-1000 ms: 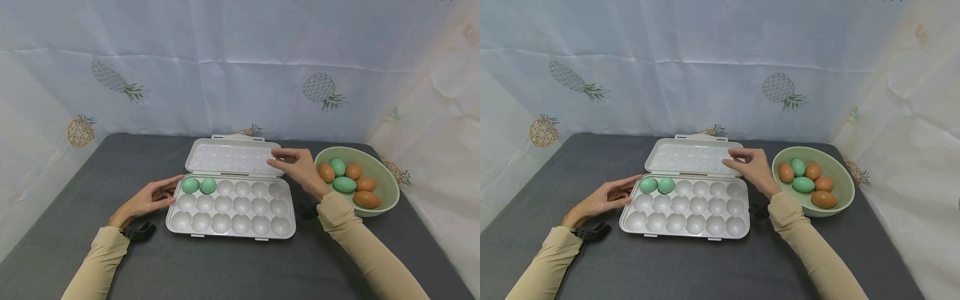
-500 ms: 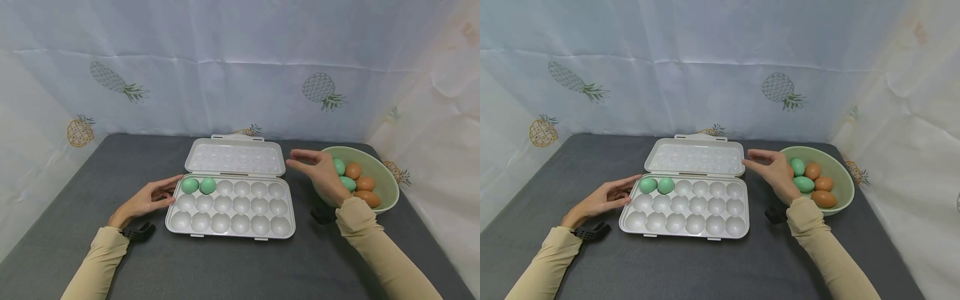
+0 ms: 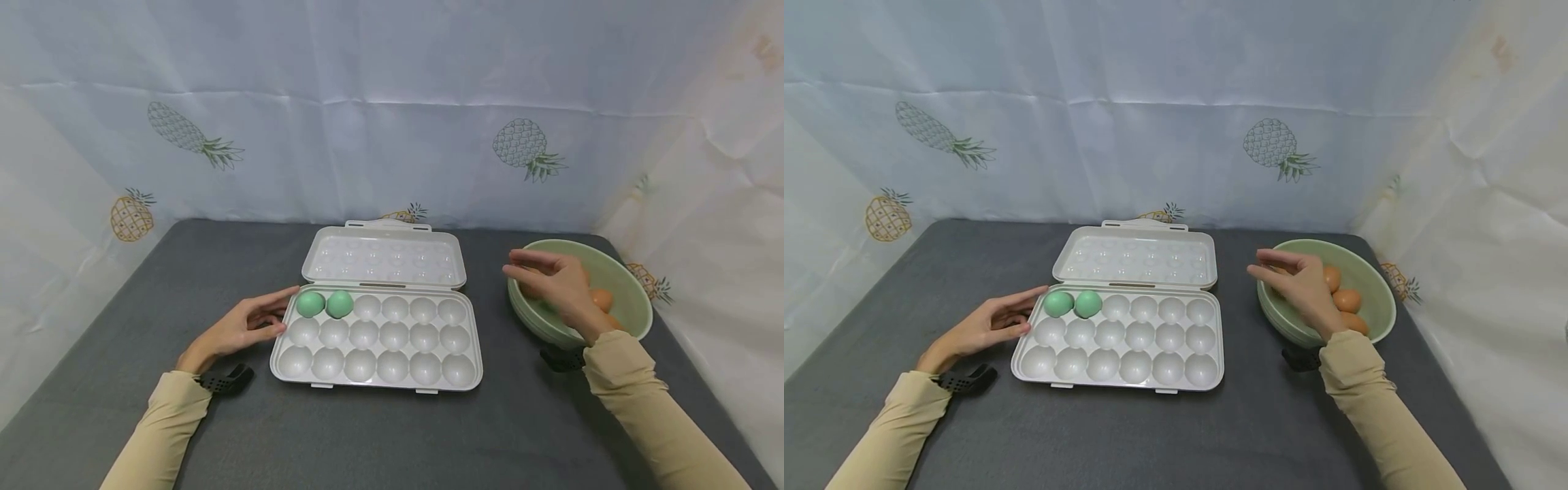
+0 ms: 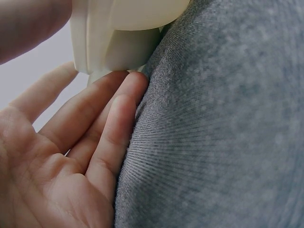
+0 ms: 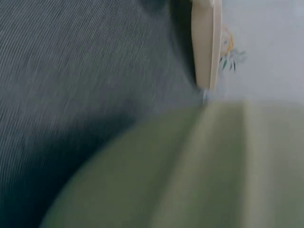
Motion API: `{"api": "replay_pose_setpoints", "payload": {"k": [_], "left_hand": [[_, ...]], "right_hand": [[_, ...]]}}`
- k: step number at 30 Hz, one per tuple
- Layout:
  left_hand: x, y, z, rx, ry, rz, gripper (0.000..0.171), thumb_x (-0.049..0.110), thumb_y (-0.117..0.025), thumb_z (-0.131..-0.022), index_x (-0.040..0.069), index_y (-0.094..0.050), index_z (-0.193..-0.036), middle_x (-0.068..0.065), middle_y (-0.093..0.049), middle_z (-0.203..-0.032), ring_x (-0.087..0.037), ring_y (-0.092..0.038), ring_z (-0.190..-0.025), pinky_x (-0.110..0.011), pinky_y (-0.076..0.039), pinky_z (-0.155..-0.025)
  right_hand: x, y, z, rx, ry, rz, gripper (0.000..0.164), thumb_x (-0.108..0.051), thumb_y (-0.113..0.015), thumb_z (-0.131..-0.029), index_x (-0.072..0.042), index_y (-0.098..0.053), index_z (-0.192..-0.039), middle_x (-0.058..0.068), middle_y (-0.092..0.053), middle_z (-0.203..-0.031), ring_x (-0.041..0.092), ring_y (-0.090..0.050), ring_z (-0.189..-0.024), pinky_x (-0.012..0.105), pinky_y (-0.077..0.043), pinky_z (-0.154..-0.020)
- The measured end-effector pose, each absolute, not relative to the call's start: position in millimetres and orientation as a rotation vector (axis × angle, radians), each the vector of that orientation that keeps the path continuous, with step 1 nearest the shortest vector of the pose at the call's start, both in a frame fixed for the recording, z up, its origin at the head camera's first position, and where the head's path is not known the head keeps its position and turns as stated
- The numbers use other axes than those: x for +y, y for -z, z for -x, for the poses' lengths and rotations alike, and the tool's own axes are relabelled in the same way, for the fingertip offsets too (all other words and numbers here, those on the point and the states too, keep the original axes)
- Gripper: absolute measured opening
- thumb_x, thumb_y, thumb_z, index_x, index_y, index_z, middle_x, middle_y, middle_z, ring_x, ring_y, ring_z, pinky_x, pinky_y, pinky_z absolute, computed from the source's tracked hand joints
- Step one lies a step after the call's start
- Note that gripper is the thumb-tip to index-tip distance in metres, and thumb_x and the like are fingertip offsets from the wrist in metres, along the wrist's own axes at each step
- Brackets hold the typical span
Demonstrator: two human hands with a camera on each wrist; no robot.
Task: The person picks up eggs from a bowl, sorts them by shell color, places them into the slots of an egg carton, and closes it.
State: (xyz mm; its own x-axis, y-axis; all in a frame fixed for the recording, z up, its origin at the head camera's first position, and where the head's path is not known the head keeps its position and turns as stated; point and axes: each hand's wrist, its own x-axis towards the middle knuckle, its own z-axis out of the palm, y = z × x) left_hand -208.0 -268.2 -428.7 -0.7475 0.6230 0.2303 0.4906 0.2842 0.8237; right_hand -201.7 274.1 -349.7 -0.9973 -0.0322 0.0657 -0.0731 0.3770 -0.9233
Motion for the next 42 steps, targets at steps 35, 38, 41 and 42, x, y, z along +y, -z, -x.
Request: {"api": "replay_pose_setpoints", "payload": {"k": [35, 38, 41, 42], "left_hand": [[-270, 429, 210, 2.402, -1.453, -1.024, 0.066, -0.003, -0.064, -0.096, -0.006, -0.035, -0.155, 0.030, -0.052, -0.143, 0.010, -0.057, -0.123, -0.015, -0.051, -0.091], [-270, 429, 210, 2.403, -1.449, -1.026, 0.066, -0.003, -0.064, -0.096, -0.006, -0.035, -0.156, 0.031, -0.050, -0.144, 0.010, -0.056, -0.124, -0.015, -0.051, -0.092], [-270, 429, 210, 2.408, -1.442, -1.025, 0.066, -0.002, -0.064, -0.096, -0.006, -0.035, -0.156, 0.032, -0.048, -0.146, 0.011, -0.055, -0.125, -0.014, -0.051, -0.093], [-270, 429, 210, 2.410, -1.441, -1.023, 0.066, -0.002, -0.064, -0.096, -0.006, -0.035, -0.156, 0.032, -0.047, -0.146, 0.011, -0.055, -0.125, -0.014, -0.051, -0.093]], "right_hand": [[354, 369, 195, -2.828, -1.458, -0.040, 0.054, -0.022, -0.082, -0.089, 0.004, -0.065, -0.133, -0.036, -0.062, -0.102, -0.015, -0.061, -0.095, 0.008, -0.050, -0.082], [354, 368, 195, -2.902, -1.404, -0.069, 0.060, -0.024, -0.082, -0.088, 0.005, -0.062, -0.137, -0.036, -0.061, -0.103, -0.015, -0.061, -0.095, 0.009, -0.050, -0.082], [352, 368, 195, -2.952, -1.378, -0.078, 0.064, -0.027, -0.082, -0.089, 0.005, -0.059, -0.140, -0.035, -0.058, -0.105, -0.015, -0.059, -0.097, 0.012, -0.051, -0.083], [352, 368, 194, -2.961, -1.376, -0.081, 0.064, -0.027, -0.082, -0.089, 0.004, -0.059, -0.140, -0.034, -0.058, -0.105, -0.015, -0.059, -0.098, 0.013, -0.052, -0.083]]}}
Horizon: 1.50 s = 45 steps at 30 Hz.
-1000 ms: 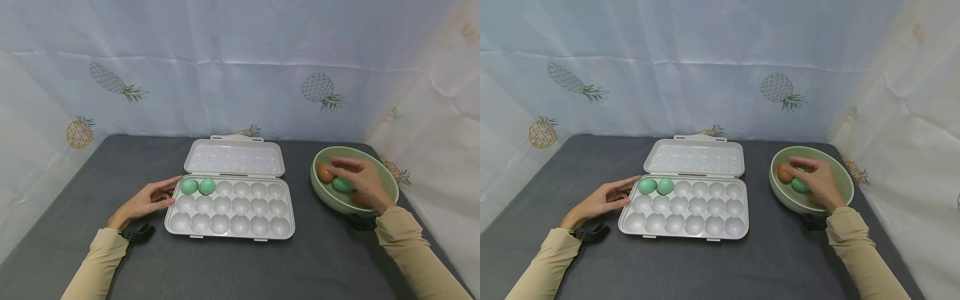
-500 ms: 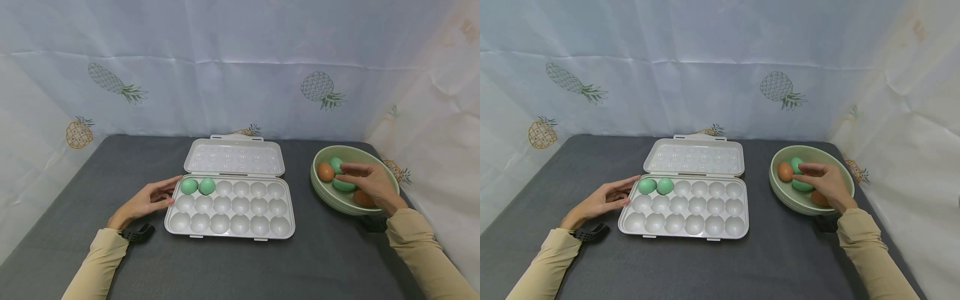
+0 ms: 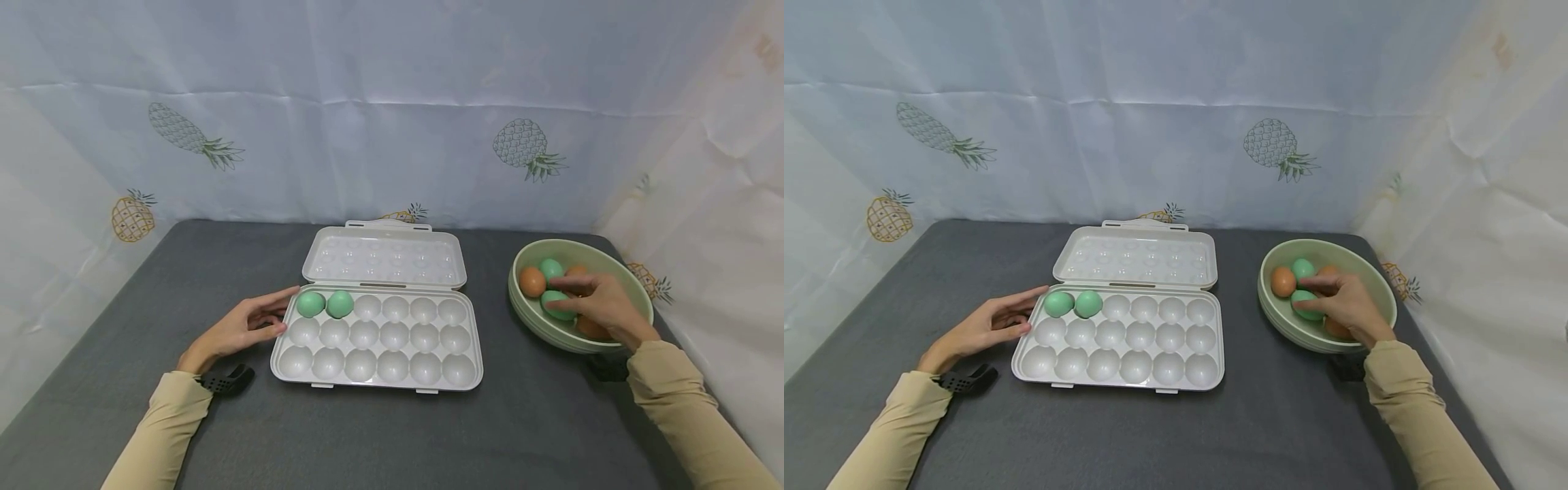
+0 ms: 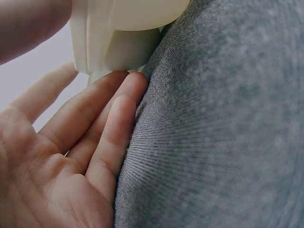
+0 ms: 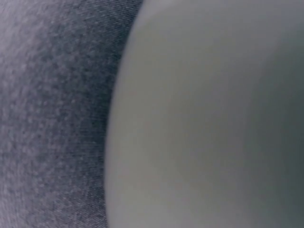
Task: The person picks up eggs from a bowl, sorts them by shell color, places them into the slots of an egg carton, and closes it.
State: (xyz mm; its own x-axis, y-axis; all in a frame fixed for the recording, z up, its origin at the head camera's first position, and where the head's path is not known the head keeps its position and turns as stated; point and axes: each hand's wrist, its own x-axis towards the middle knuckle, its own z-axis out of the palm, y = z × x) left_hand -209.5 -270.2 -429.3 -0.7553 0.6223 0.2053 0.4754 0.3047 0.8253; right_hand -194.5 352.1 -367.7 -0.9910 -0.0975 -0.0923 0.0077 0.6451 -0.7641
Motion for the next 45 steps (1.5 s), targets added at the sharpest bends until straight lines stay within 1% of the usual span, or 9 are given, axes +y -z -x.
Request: {"api": "replay_pose_setpoints", "payload": {"k": [4, 8, 11, 14, 22, 27, 33, 38, 45], "left_hand": [[-270, 429, 210, 2.413, -1.443, -1.017, 0.065, -0.002, -0.064, -0.097, -0.005, -0.036, -0.156, 0.030, -0.048, -0.145, 0.011, -0.055, -0.125, -0.014, -0.051, -0.093], [-269, 428, 209, 2.420, -1.449, -1.026, 0.065, -0.002, -0.064, -0.097, -0.005, -0.036, -0.155, 0.022, -0.050, -0.146, 0.011, -0.055, -0.124, -0.015, -0.051, -0.092], [-268, 428, 209, 2.417, -1.456, -1.026, 0.064, -0.002, -0.063, -0.097, -0.005, -0.037, -0.155, 0.021, -0.049, -0.147, 0.011, -0.055, -0.125, -0.014, -0.051, -0.093], [-267, 427, 208, 2.404, -1.462, -1.025, 0.063, -0.002, -0.062, -0.098, -0.006, -0.036, -0.155, 0.027, -0.048, -0.147, 0.012, -0.054, -0.125, -0.013, -0.051, -0.093], [-268, 428, 210, 2.374, -1.477, -1.063, 0.064, -0.004, -0.061, -0.097, -0.009, -0.034, -0.155, 0.030, -0.048, -0.147, 0.012, -0.054, -0.126, -0.013, -0.051, -0.093], [-268, 429, 210, 2.373, -1.477, -1.080, 0.064, -0.005, -0.062, -0.097, -0.010, -0.034, -0.154, 0.030, -0.048, -0.147, 0.011, -0.055, -0.126, -0.013, -0.051, -0.093], [-269, 428, 209, 2.382, -1.475, -1.054, 0.064, -0.004, -0.062, -0.097, -0.008, -0.035, -0.155, 0.030, -0.049, -0.146, 0.011, -0.054, -0.125, -0.013, -0.051, -0.093], [-269, 428, 209, 2.385, -1.471, -1.075, 0.064, -0.005, -0.062, -0.097, -0.009, -0.035, -0.154, 0.030, -0.049, -0.146, 0.010, -0.055, -0.125, -0.014, -0.051, -0.092], [-269, 430, 209, 2.376, -1.474, -1.089, 0.064, -0.005, -0.062, -0.097, -0.009, -0.035, -0.154, 0.027, -0.049, -0.147, 0.010, -0.055, -0.125, -0.015, -0.052, -0.091]], "right_hand": [[351, 368, 195, 2.740, 1.235, 0.088, 0.063, -0.027, -0.082, -0.088, 0.004, -0.060, -0.139, -0.028, -0.061, -0.108, -0.013, -0.059, -0.097, 0.017, -0.054, -0.082], [349, 368, 195, 2.764, 1.185, 0.120, 0.060, -0.027, -0.083, -0.087, 0.003, -0.064, -0.136, -0.002, -0.068, -0.121, -0.007, -0.059, -0.097, 0.021, -0.055, -0.080], [348, 368, 196, 2.764, 1.157, 0.124, 0.059, -0.027, -0.083, -0.087, 0.003, -0.065, -0.135, 0.019, -0.061, -0.135, -0.006, -0.056, -0.099, 0.020, -0.054, -0.081], [347, 368, 196, 2.765, 1.130, 0.104, 0.059, -0.029, -0.084, -0.086, 0.001, -0.066, -0.133, 0.026, -0.058, -0.138, -0.006, -0.053, -0.101, 0.018, -0.052, -0.081], [348, 371, 196, 2.785, 1.118, 0.097, 0.053, -0.031, -0.086, -0.084, -0.003, -0.072, -0.126, 0.005, -0.073, -0.111, 0.001, -0.053, -0.100, 0.014, -0.046, -0.081], [348, 368, 193, 2.795, 1.145, 0.103, 0.053, -0.031, -0.083, -0.087, -0.001, -0.070, -0.129, 0.011, -0.070, -0.122, -0.005, -0.056, -0.099, 0.017, -0.051, -0.081], [345, 361, 191, 2.804, 1.220, 0.068, 0.059, -0.033, -0.082, -0.088, 0.000, -0.066, -0.134, -0.015, -0.061, -0.116, -0.012, -0.057, -0.095, 0.014, -0.050, -0.081], [343, 357, 190, 2.834, 1.268, 0.097, 0.055, -0.031, -0.080, -0.091, 0.000, -0.066, -0.134, -0.018, -0.057, -0.116, -0.012, -0.057, -0.096, 0.012, -0.050, -0.082], [341, 353, 190, 2.863, 1.296, 0.059, 0.054, -0.035, -0.081, -0.089, -0.005, -0.069, -0.133, -0.036, -0.061, -0.106, -0.016, -0.059, -0.095, 0.010, -0.049, -0.082]]}}
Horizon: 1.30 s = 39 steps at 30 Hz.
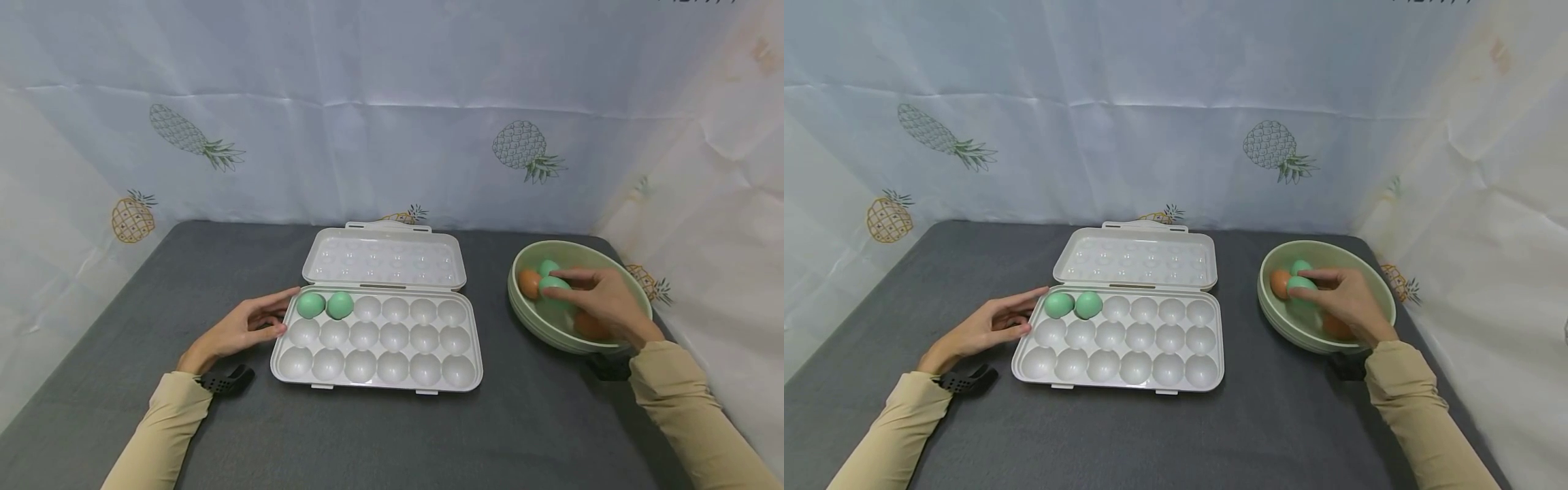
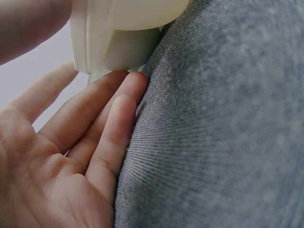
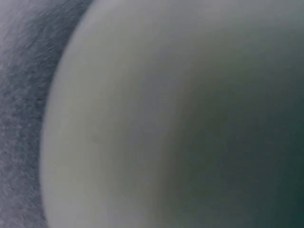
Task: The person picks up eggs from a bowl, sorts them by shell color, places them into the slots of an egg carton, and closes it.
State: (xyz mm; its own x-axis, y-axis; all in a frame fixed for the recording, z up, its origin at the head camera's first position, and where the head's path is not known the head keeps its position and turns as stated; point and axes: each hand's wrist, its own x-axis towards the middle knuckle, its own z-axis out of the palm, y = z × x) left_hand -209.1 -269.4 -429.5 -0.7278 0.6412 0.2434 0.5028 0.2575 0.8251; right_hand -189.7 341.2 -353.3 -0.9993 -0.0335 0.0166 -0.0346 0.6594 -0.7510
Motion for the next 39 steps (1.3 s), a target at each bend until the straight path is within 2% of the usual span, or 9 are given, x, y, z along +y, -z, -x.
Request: {"api": "replay_pose_setpoints", "payload": {"k": [3, 6, 12, 19, 24, 26, 32, 36, 39], "left_hand": [[-270, 430, 209, 2.380, -1.476, -1.073, 0.064, -0.005, -0.062, -0.097, -0.009, -0.035, -0.154, 0.024, -0.049, -0.147, 0.010, -0.055, -0.126, -0.015, -0.052, -0.092], [-270, 430, 209, 2.386, -1.478, -1.065, 0.064, -0.004, -0.062, -0.097, -0.008, -0.036, -0.154, 0.021, -0.050, -0.147, 0.010, -0.056, -0.125, -0.015, -0.052, -0.091], [-271, 431, 208, 2.360, -1.493, -1.065, 0.064, -0.006, -0.062, -0.096, -0.009, -0.035, -0.155, 0.026, -0.052, -0.145, 0.008, -0.058, -0.123, -0.016, -0.053, -0.090], [-270, 430, 208, 2.352, -1.503, -1.074, 0.064, -0.006, -0.062, -0.097, -0.009, -0.034, -0.155, 0.026, -0.051, -0.145, 0.007, -0.058, -0.124, -0.015, -0.053, -0.090], [-269, 429, 207, 2.349, -1.501, -1.085, 0.064, -0.006, -0.062, -0.097, -0.009, -0.034, -0.155, 0.025, -0.051, -0.145, 0.007, -0.058, -0.125, -0.015, -0.052, -0.091], [-269, 430, 208, 2.357, -1.496, -1.084, 0.064, -0.005, -0.062, -0.097, -0.009, -0.034, -0.155, 0.026, -0.051, -0.145, 0.008, -0.057, -0.125, -0.015, -0.052, -0.092], [-269, 431, 209, 2.376, -1.483, -1.078, 0.064, -0.004, -0.062, -0.097, -0.008, -0.035, -0.155, 0.029, -0.050, -0.146, 0.008, -0.056, -0.125, -0.015, -0.052, -0.092], [-269, 431, 209, 2.378, -1.484, -1.077, 0.064, -0.004, -0.062, -0.097, -0.008, -0.035, -0.155, 0.027, -0.049, -0.148, 0.009, -0.056, -0.126, -0.014, -0.051, -0.092], [-270, 431, 209, 2.392, -1.477, -1.049, 0.064, -0.003, -0.063, -0.097, -0.005, -0.036, -0.155, 0.019, -0.050, -0.150, 0.009, -0.055, -0.126, -0.014, -0.051, -0.093]], "right_hand": [[338, 348, 189, -2.864, -1.335, -0.040, 0.056, -0.037, -0.080, -0.090, -0.007, -0.067, -0.136, -0.038, -0.063, -0.107, -0.018, -0.058, -0.099, 0.009, -0.048, -0.083], [334, 341, 187, -2.880, -1.344, -0.046, 0.056, -0.040, -0.077, -0.092, -0.011, -0.065, -0.138, -0.037, -0.064, -0.111, -0.016, -0.058, -0.102, 0.016, -0.052, -0.082], [320, 334, 187, -2.893, -1.296, -0.073, 0.052, -0.043, -0.075, -0.093, -0.018, -0.067, -0.137, -0.032, -0.065, -0.112, -0.010, -0.061, -0.101, 0.027, -0.055, -0.078], [299, 331, 193, -2.811, -1.390, -0.190, 0.047, -0.035, -0.077, -0.093, -0.011, -0.069, -0.133, -0.028, -0.070, -0.108, -0.008, -0.065, -0.102, 0.018, -0.051, -0.090], [287, 328, 196, -2.819, -1.435, -0.186, 0.053, -0.041, -0.076, -0.093, -0.015, -0.066, -0.137, -0.019, -0.070, -0.120, -0.006, -0.061, -0.110, 0.034, -0.049, -0.102], [283, 327, 197, -2.819, -1.442, -0.191, 0.055, -0.042, -0.076, -0.092, -0.015, -0.065, -0.139, -0.016, -0.067, -0.125, -0.005, -0.059, -0.113, 0.035, -0.049, -0.103], [271, 327, 202, -2.784, -1.481, -0.231, 0.054, -0.037, -0.078, -0.092, -0.011, -0.066, -0.137, -0.017, -0.067, -0.124, -0.007, -0.058, -0.116, 0.017, -0.050, -0.095], [260, 325, 206, -2.777, -1.500, -0.207, 0.054, -0.039, -0.079, -0.090, -0.012, -0.068, -0.136, -0.019, -0.069, -0.122, -0.008, -0.057, -0.117, 0.015, -0.049, -0.094], [251, 324, 209, -2.757, -1.503, -0.200, 0.054, -0.037, -0.082, -0.088, -0.012, -0.069, -0.134, -0.020, -0.071, -0.120, -0.009, -0.056, -0.117, 0.013, -0.049, -0.092]]}}
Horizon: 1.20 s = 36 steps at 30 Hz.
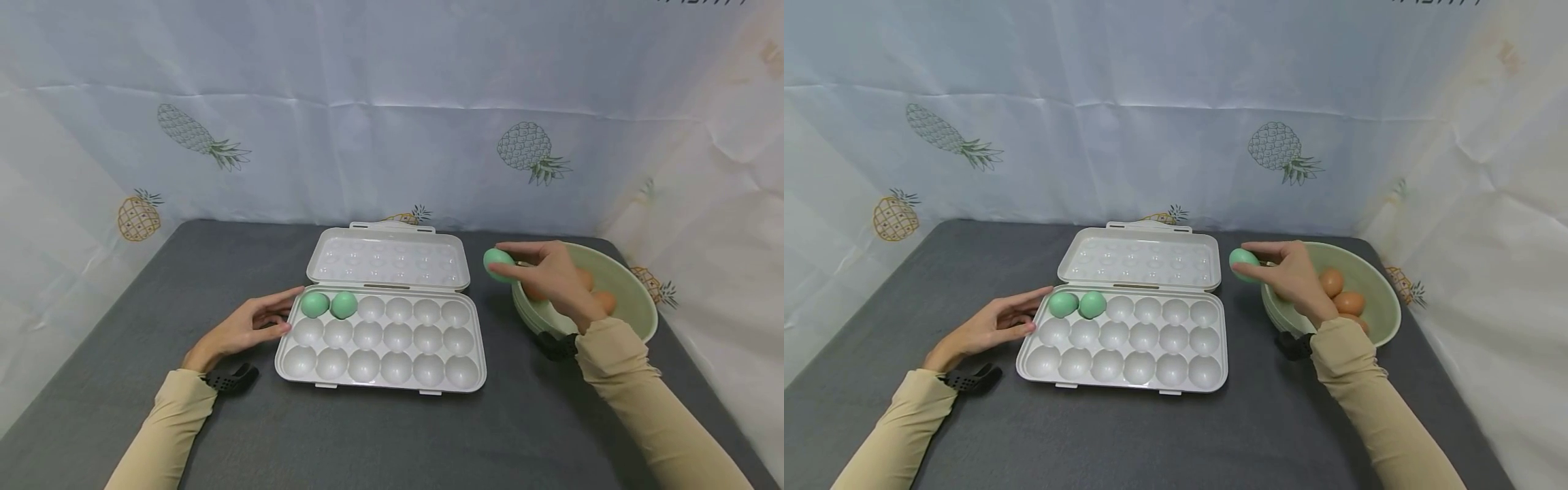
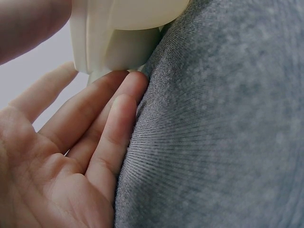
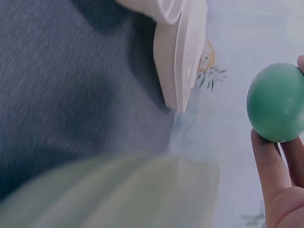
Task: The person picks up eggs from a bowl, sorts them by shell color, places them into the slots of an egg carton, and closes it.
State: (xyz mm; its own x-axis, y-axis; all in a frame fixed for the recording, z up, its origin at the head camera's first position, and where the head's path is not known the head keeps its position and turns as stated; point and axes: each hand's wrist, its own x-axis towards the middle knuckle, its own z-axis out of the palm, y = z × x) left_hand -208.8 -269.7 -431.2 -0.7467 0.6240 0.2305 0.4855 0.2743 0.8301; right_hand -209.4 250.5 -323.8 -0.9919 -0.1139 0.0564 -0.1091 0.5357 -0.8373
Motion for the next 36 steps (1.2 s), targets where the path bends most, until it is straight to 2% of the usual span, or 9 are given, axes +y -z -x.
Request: {"api": "replay_pose_setpoints", "payload": {"k": [5, 7, 10, 12, 17, 23, 26, 30, 36], "left_hand": [[-269, 430, 208, 2.409, -1.458, -1.024, 0.064, -0.001, -0.063, -0.097, -0.004, -0.037, -0.156, -0.003, -0.054, -0.152, 0.008, -0.056, -0.125, -0.015, -0.051, -0.093], [-269, 430, 208, 2.403, -1.460, -1.028, 0.064, -0.002, -0.063, -0.097, -0.004, -0.037, -0.155, 0.001, -0.054, -0.151, 0.008, -0.056, -0.125, -0.015, -0.051, -0.094], [-268, 430, 208, 2.397, -1.467, -1.040, 0.064, -0.002, -0.063, -0.097, -0.005, -0.037, -0.155, 0.016, -0.052, -0.148, 0.008, -0.056, -0.125, -0.014, -0.051, -0.094], [-268, 429, 208, 2.394, -1.473, -1.038, 0.064, -0.002, -0.063, -0.097, -0.005, -0.037, -0.155, 0.025, -0.050, -0.146, 0.009, -0.056, -0.125, -0.014, -0.050, -0.094], [-269, 431, 208, 2.401, -1.469, -1.044, 0.064, -0.002, -0.063, -0.097, -0.005, -0.037, -0.155, 0.027, -0.050, -0.144, 0.008, -0.057, -0.124, -0.015, -0.051, -0.092], [-270, 431, 207, 2.411, -1.462, -1.009, 0.064, -0.001, -0.064, -0.097, -0.003, -0.038, -0.156, 0.012, -0.052, -0.149, 0.008, -0.057, -0.124, -0.015, -0.052, -0.092], [-270, 430, 207, 2.403, -1.462, -0.998, 0.065, -0.001, -0.064, -0.097, -0.003, -0.037, -0.156, 0.015, -0.052, -0.149, 0.009, -0.056, -0.125, -0.015, -0.052, -0.092], [-270, 430, 208, 2.384, -1.471, -1.001, 0.066, -0.001, -0.064, -0.097, -0.004, -0.036, -0.156, 0.027, -0.049, -0.147, 0.009, -0.056, -0.125, -0.015, -0.052, -0.093], [-270, 431, 208, 2.378, -1.485, -1.035, 0.064, -0.003, -0.063, -0.097, -0.006, -0.036, -0.155, 0.027, -0.049, -0.146, 0.008, -0.057, -0.124, -0.015, -0.053, -0.092]], "right_hand": [[234, 326, 215, 2.732, 1.584, 0.253, 0.053, -0.027, -0.083, -0.087, -0.008, -0.068, -0.134, -0.017, -0.071, -0.119, -0.010, -0.060, -0.110, 0.014, -0.052, -0.087], [227, 327, 217, 2.711, 1.619, 0.286, 0.052, -0.022, -0.083, -0.088, -0.006, -0.067, -0.135, -0.007, -0.072, -0.125, -0.009, -0.063, -0.107, 0.017, -0.055, -0.084], [219, 329, 220, 2.698, 1.637, 0.332, 0.051, -0.019, -0.082, -0.088, -0.006, -0.067, -0.135, 0.009, -0.069, -0.135, -0.008, -0.064, -0.108, 0.020, -0.057, -0.085], [214, 329, 221, 2.694, 1.627, 0.342, 0.051, -0.021, -0.082, -0.089, -0.008, -0.067, -0.136, 0.014, -0.066, -0.139, -0.004, -0.064, -0.112, 0.021, -0.057, -0.087], [203, 330, 224, 2.683, 1.600, 0.337, 0.053, -0.024, -0.082, -0.089, -0.013, -0.066, -0.138, 0.011, -0.063, -0.144, 0.005, -0.064, -0.119, 0.022, -0.055, -0.091], [187, 334, 227, 2.619, 1.687, 0.373, 0.051, -0.013, -0.081, -0.087, -0.006, -0.066, -0.136, 0.017, -0.062, -0.142, -0.005, -0.063, -0.105, 0.024, -0.057, -0.090], [180, 336, 229, 2.600, 1.716, 0.396, 0.049, -0.011, -0.082, -0.086, -0.004, -0.069, -0.132, 0.016, -0.064, -0.139, -0.002, -0.062, -0.105, 0.025, -0.058, -0.086], [171, 340, 231, 2.551, 1.789, 0.433, 0.047, -0.007, -0.082, -0.084, -0.003, -0.070, -0.130, 0.019, -0.067, -0.134, 0.009, -0.066, -0.111, 0.028, -0.059, -0.085], [151, 340, 230, 2.504, 1.885, 0.471, 0.046, -0.003, -0.083, -0.082, -0.002, -0.071, -0.127, 0.021, -0.072, -0.125, 0.020, -0.069, -0.117, 0.031, -0.059, -0.090]]}}
